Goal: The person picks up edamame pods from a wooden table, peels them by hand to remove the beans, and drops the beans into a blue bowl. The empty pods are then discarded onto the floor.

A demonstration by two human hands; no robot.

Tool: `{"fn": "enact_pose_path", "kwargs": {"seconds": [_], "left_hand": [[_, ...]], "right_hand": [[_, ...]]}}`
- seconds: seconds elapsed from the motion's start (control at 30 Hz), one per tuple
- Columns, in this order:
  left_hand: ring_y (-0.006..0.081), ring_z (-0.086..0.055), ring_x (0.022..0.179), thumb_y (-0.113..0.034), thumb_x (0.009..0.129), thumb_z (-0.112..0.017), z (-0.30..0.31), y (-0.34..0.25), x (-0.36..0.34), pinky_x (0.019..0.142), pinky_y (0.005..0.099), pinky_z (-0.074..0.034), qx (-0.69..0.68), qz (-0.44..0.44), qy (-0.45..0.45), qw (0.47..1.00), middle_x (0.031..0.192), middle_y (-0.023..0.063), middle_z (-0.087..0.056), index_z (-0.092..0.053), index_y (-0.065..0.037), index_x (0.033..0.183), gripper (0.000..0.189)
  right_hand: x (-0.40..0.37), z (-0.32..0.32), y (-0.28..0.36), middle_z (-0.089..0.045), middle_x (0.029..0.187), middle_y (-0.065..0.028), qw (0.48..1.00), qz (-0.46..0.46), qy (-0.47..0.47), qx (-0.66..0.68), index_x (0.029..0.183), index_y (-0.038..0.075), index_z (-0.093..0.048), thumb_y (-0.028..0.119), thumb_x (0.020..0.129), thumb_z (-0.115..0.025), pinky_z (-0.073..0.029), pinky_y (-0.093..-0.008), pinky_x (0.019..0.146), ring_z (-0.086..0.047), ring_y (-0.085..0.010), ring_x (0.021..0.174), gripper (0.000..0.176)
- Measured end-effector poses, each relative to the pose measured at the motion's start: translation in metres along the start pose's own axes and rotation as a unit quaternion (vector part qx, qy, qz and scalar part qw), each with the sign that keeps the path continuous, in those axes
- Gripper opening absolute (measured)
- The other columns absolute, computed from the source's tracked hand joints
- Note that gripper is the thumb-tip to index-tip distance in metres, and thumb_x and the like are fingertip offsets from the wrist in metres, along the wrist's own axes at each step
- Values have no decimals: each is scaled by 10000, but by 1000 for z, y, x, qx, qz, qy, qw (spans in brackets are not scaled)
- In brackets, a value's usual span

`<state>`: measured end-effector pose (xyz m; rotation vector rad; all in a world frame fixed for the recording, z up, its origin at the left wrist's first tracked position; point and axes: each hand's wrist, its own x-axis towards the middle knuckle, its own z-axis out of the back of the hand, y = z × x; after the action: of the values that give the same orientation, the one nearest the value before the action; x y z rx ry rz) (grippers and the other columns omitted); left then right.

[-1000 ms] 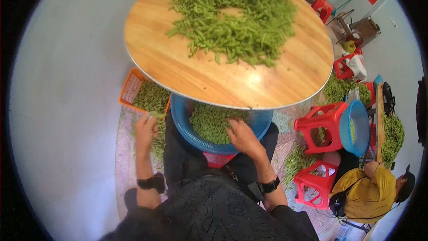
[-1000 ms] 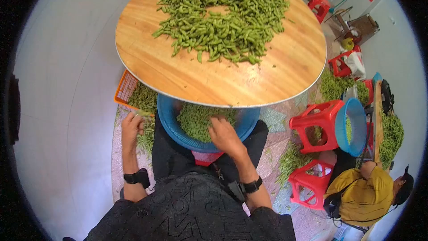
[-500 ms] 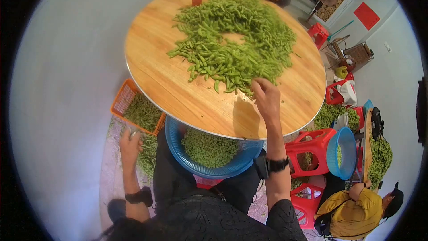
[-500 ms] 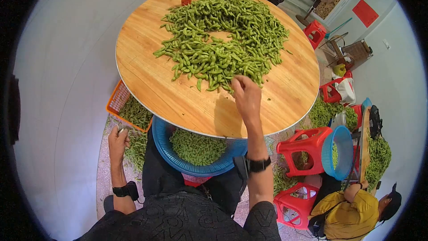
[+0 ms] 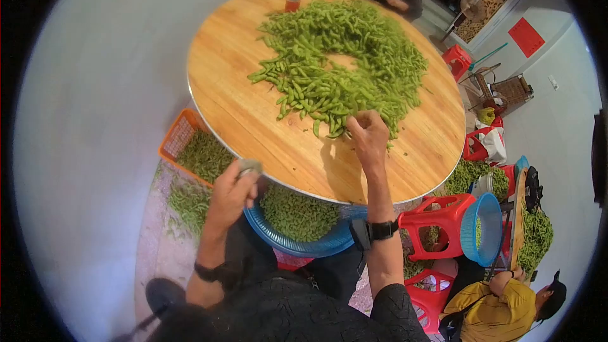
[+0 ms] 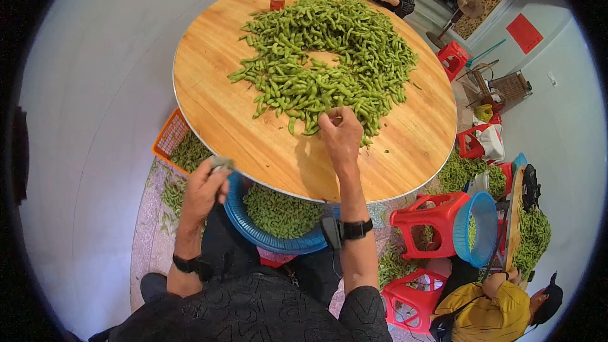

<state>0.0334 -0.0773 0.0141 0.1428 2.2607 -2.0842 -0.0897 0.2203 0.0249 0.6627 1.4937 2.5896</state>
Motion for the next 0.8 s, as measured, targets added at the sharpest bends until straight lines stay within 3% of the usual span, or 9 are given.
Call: {"fn": "enact_pose_path", "kwargs": {"seconds": [0.03,0.07,0.23,0.43,0.8], "left_hand": [[65,-519,552,-176,1040,-597,-12,-4,3,500,219,-411,-22,10,28,999,713,-2,-577,-661,-17,1163,211],[66,-520,552,-182,1041,-596,-23,-7,8,503,222,-416,-21,10,60,998,714,-2,-577,-655,-13,1160,215],[66,-527,555,-205,1048,-593,-66,-13,23,505,225,-424,-38,9,136,990,718,-7,-582,-636,-8,1144,224],[51,-518,552,-212,1054,-597,-76,-17,19,493,219,-409,-52,-11,174,983,703,-19,-575,-635,-14,1109,208],[53,-492,543,-198,1056,-606,-63,-27,7,500,208,-392,-112,35,227,967,703,-13,-572,-644,-11,1083,193]], "right_hand": [[-12,2,5,-688,770,-73,996,-46,25,73,895,-15,-644,120,892,-733,-512,-296,573,-613,-118,628,161],[-23,1,1,-685,782,-51,993,-35,36,109,898,-8,-624,82,891,-758,-480,-230,542,-591,-62,627,161],[-85,8,20,-684,788,-43,988,8,81,134,922,6,-631,45,902,-787,-521,-239,573,-621,-70,646,162],[-113,19,37,-692,878,-48,972,188,88,106,975,41,-660,-5,869,-813,-552,-266,595,-668,-123,722,191],[-125,31,45,-701,969,-90,965,230,91,88,1066,61,-708,-35,851,-801,-565,-289,579,-694,-184,768,253]]}}
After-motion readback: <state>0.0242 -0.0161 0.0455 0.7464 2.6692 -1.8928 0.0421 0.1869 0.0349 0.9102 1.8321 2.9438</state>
